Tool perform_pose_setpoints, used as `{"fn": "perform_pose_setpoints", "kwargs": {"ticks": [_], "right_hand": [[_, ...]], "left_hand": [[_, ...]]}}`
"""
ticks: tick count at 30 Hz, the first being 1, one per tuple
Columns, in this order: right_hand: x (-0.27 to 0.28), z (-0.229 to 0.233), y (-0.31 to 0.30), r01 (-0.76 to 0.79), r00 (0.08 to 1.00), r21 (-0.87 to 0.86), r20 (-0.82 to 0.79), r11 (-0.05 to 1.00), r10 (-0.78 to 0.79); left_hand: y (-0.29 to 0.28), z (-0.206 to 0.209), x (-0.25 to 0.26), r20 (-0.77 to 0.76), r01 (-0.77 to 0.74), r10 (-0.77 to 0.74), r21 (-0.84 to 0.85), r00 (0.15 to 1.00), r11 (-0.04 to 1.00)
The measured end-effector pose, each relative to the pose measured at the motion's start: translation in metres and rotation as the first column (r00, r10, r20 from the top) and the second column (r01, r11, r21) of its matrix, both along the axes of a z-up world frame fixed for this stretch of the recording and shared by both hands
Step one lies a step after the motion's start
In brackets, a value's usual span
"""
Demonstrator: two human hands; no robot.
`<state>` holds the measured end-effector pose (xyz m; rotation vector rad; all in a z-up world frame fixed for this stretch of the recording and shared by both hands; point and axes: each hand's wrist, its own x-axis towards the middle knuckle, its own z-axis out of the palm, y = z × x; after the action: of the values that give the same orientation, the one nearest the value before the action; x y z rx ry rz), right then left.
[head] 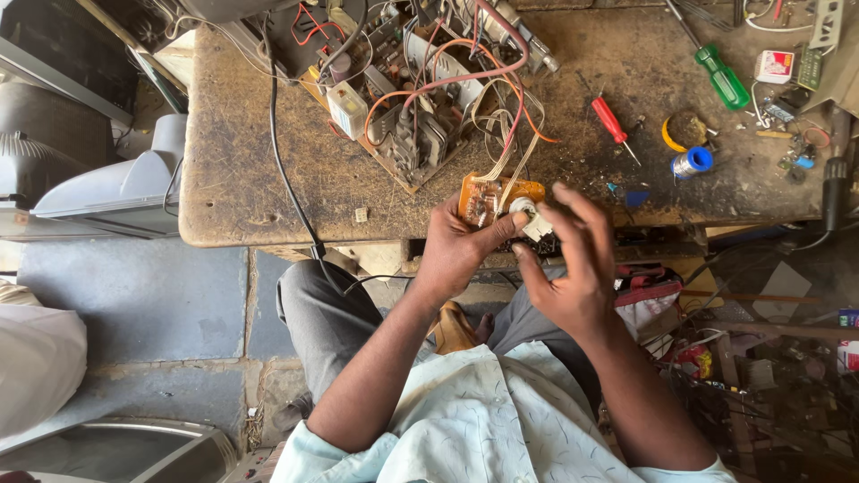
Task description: The person holds a green circuit board and uses a soldering iron to work on its solder points. They also use a red screwdriver to adjust components on the board. The person is sitting on a low stool in a cluttered workshop.
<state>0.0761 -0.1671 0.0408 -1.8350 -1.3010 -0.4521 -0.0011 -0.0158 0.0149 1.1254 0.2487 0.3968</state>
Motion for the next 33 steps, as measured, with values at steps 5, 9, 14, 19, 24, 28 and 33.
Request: {"fn": "perform_pose_setpoints", "kwargs": {"ticks": [5,9,14,19,24,28,33], "right_hand": [[-0.002,0.002,-0.005,0.029,0.995,-0.069,0.102,0.997,-0.022],[0.001,0.0,-0.003,0.043,0.996,-0.058,0.084,0.997,-0.038],[-0.001,-0.012,-0.005,-0.029,0.944,0.139,-0.323,0.99,0.073],[0.009,-0.021,-0.009,0.012,0.43,0.472,-0.799,0.882,0.422],[0.012,-0.013,-0.01,0.052,0.124,0.593,-0.802,0.803,0.584],[0.008,-0.008,-0.007,0.047,0.127,0.56,-0.825,0.827,0.551],[0.013,-0.001,-0.008,0.048,0.125,0.527,-0.846,0.849,0.518]], "left_hand": [[0.002,-0.009,-0.001,0.036,0.035,-0.038,0.077,0.999,0.996],[-0.004,0.0,-0.007,0.028,0.11,-0.12,0.243,0.992,0.964],[-0.01,0.034,-0.019,0.062,-0.05,0.008,0.717,0.998,0.695],[-0.021,0.045,-0.015,0.112,-0.151,0.11,0.489,0.988,0.859],[-0.021,0.028,-0.006,0.111,-0.151,0.115,0.401,0.987,0.903],[-0.019,0.015,0.001,0.146,-0.059,0.017,0.287,0.989,0.956],[-0.016,0.011,0.012,0.162,0.0,-0.035,0.209,0.986,0.978]]}}
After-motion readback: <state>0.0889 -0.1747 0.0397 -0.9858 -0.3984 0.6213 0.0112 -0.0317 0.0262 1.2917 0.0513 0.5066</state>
